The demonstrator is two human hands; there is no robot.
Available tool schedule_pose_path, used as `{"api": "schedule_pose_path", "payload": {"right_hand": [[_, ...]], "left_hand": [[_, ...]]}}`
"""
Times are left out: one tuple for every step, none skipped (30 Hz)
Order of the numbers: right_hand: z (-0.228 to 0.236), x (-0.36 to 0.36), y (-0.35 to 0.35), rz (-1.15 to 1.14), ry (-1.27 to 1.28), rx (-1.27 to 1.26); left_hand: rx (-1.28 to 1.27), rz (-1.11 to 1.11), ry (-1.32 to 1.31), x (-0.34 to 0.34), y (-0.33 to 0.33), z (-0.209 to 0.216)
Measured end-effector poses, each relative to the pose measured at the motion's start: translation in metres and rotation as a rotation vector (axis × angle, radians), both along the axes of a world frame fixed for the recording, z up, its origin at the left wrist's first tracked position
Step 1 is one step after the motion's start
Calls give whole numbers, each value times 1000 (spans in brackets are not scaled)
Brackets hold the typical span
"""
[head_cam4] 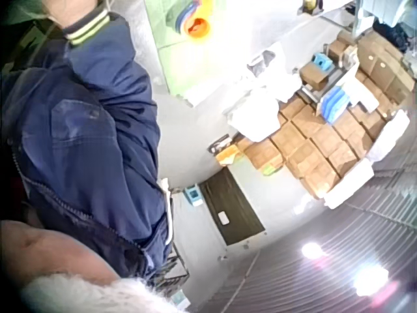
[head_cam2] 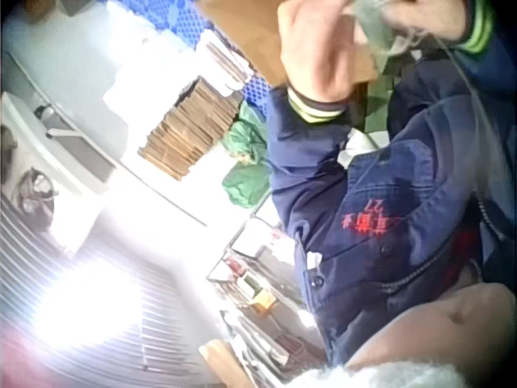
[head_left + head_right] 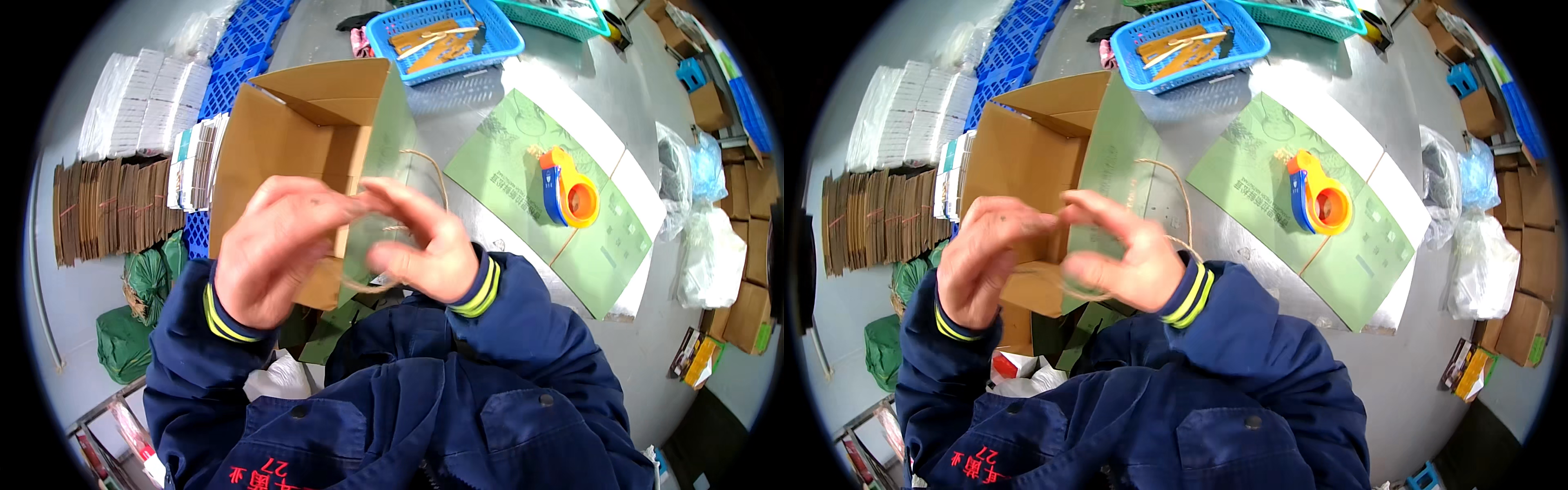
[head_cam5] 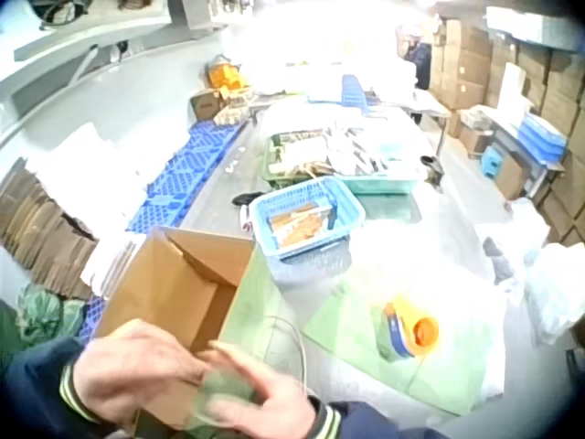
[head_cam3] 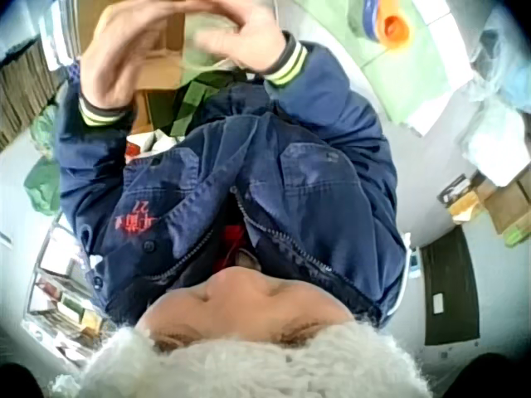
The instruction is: The person assembles cardboard boxes and secures them using a tape dispenser before threading rope handles through the sides of a green box.
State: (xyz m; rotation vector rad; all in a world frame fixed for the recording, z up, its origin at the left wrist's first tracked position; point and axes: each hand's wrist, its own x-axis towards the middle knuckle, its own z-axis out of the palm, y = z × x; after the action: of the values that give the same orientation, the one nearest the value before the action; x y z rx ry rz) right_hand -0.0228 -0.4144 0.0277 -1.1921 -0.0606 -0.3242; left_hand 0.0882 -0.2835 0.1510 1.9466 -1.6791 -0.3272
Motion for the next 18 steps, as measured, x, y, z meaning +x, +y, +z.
{"api": "schedule_pose_path", "payload": {"right_hand": [[20, -3, 6, 144, -21, 185], [32, -5, 14, 321, -108, 263], [46, -9, 18, 523, 0, 431], [51, -14, 15, 508, 124, 440], [51, -19, 12, 490, 250, 453], [48, -23, 8, 366, 281, 302], [35, -27, -2, 322, 308, 346], [23, -32, -12, 280, 365, 313], [14, -37, -23, 224, 410, 159], [5, -43, -31, 213, 446, 198], [-2, -46, -36, 270, 517, 249], [-12, -47, -33, 253, 544, 188], [-24, -48, -29, 238, 571, 124], [-36, -50, -27, 245, 538, 66], [-42, -52, -27, 234, 518, 70], [-50, -54, -26, 236, 509, 52], [-57, -56, -25, 237, 502, 37], [-61, -59, -26, 256, 535, 90]], "left_hand": [[-95, -87, -65, -2, -6, -1], [-106, -92, -40, -8, -10, -1], [-118, -100, -13, -11, -11, -2], [-15, -106, 99, -9, -7, 0], [-126, -81, 195, -5, 4, -9], [-93, -30, 11, 10, 21, -14], [-62, 14, -162, 32, 39, -21], [168, 80, -520, 50, 62, -19], [402, 140, -868, 70, 86, -20], [505, 111, -965, 93, 115, -30], [615, 85, -1065, 110, 141, -41], [634, 5, -1009, 119, 156, -56], [652, -71, -952, 124, 169, -72], [661, -149, -892, 122, 167, -77], [615, -187, -881, 117, 168, -83], [585, -228, -873, 112, 171, -90], [556, -273, -863, 104, 171, -94], [553, -285, -764, 91, 173, -96]]}}
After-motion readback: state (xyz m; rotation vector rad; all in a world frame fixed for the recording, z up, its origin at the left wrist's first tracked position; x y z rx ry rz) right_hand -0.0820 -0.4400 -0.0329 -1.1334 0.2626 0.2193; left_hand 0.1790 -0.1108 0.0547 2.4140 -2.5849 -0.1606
